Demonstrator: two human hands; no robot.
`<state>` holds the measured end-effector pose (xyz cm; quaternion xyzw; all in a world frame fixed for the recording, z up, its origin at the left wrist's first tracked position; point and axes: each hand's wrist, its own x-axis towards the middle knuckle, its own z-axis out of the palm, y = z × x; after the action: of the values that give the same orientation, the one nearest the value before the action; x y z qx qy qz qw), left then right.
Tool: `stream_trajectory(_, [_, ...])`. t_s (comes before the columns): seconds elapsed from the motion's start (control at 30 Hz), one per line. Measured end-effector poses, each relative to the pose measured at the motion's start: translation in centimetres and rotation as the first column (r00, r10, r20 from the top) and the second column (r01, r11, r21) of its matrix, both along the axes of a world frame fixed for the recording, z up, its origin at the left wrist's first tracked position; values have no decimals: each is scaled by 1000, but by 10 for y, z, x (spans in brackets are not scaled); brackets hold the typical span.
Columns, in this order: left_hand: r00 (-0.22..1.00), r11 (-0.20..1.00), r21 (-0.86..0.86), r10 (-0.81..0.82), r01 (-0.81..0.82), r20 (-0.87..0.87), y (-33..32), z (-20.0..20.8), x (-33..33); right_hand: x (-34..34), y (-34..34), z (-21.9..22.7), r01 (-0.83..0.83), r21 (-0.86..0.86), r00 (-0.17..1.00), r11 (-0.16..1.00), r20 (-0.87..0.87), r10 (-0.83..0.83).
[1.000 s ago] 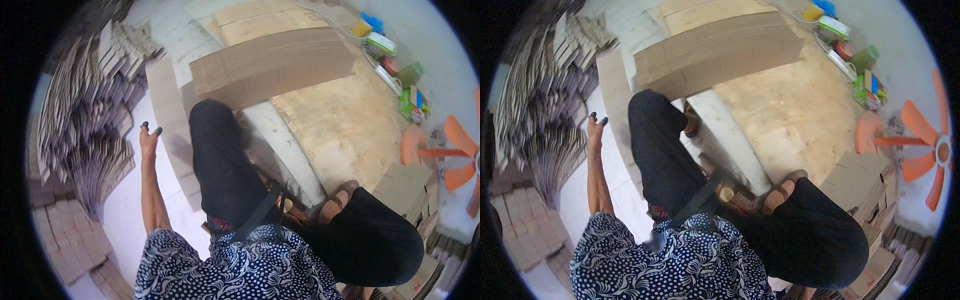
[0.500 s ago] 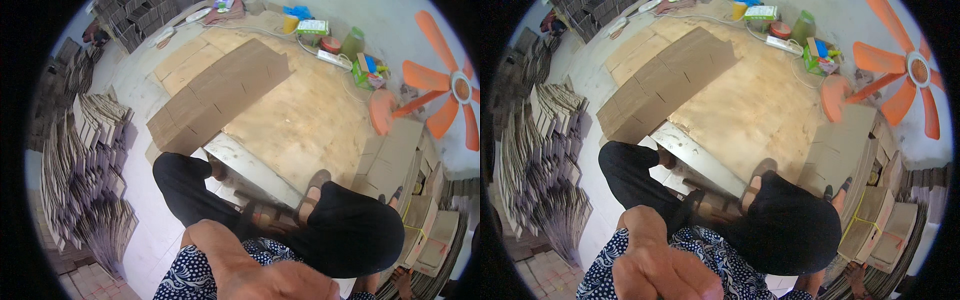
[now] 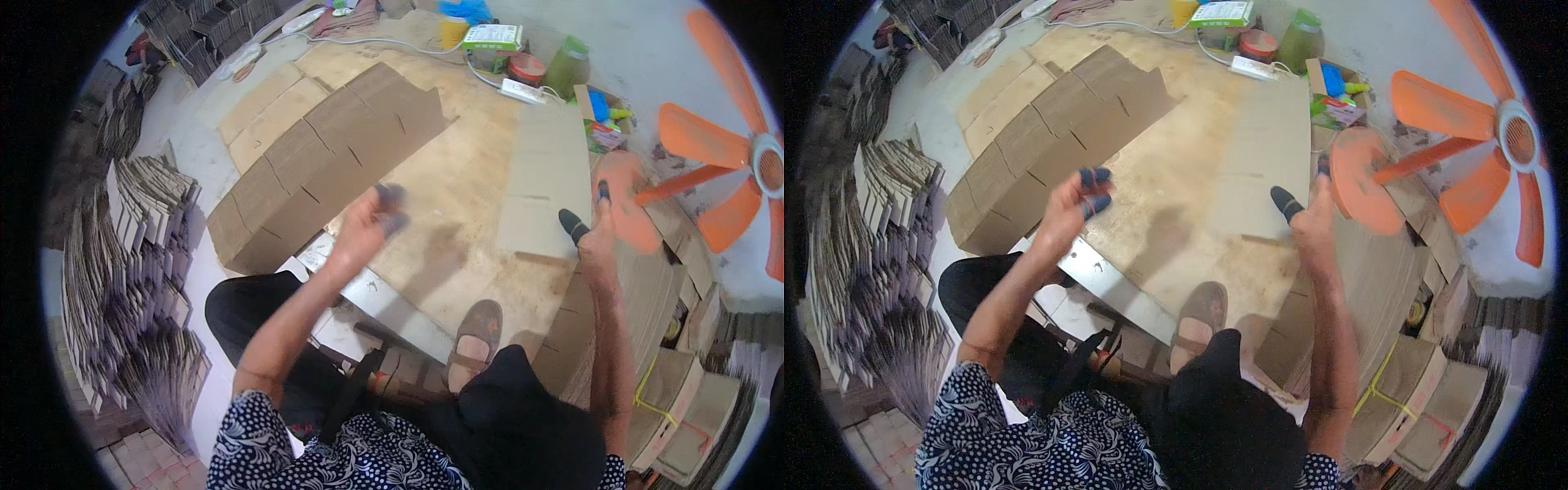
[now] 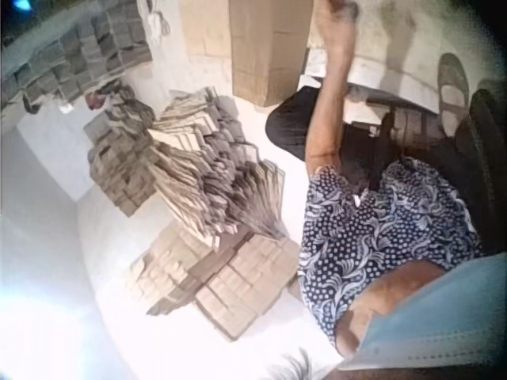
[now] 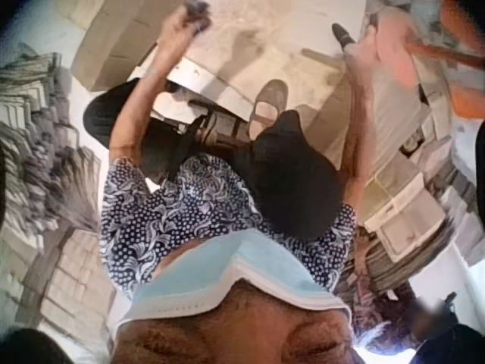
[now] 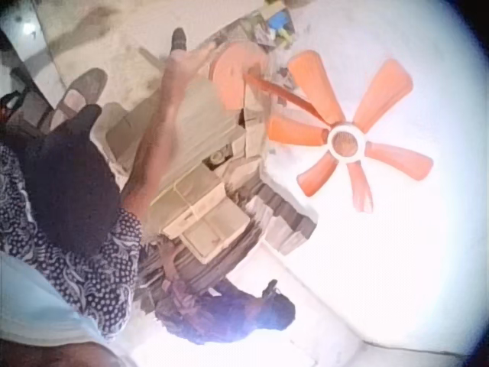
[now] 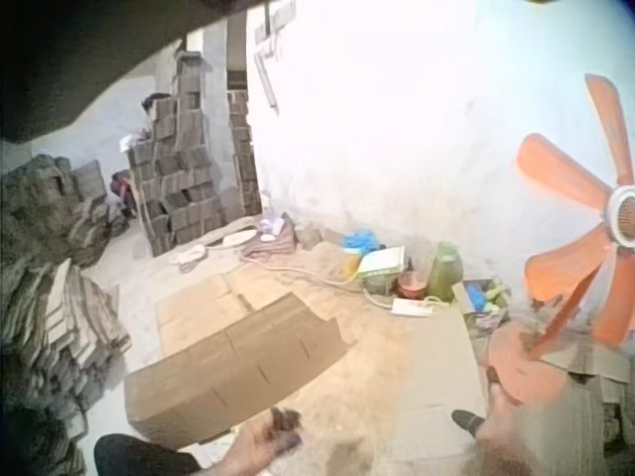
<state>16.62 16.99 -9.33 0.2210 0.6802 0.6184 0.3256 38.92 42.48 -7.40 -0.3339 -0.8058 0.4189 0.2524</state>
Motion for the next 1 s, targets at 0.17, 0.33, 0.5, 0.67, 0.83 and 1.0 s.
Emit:
stream_trajectory(0.17, [436,897,-391,-272,-209,-858,44,-46,-109,-62,13,-7,-207,202,972,957,-72,225])
stream_trajectory(0.33, [113,784,-484,-481,-389,-869,77,-75,-150,-96,12,-35,-184,192,982,964,-10,190])
stream_trajectory(0.5, [330,834,-419,-306,-359,-893,82,-73,-191,-112,14,-54,-116,287,987,951,-75,143])
stream_trajectory(0.67, [495,712,-676,-526,-190,-692,80,-65,-207,-131,0,-44,-116,350,977,930,-128,170])
stream_trajectory(0.83, [519,677,-736,-624,-13,-584,84,-52,-219,-140,-17,-28,-141,326,977,935,-105,184])
stream_trajectory(1.0, [413,917,-274,-138,-290,-900,75,-46,-221,-137,-23,-22,-98,401,973,911,-153,172])
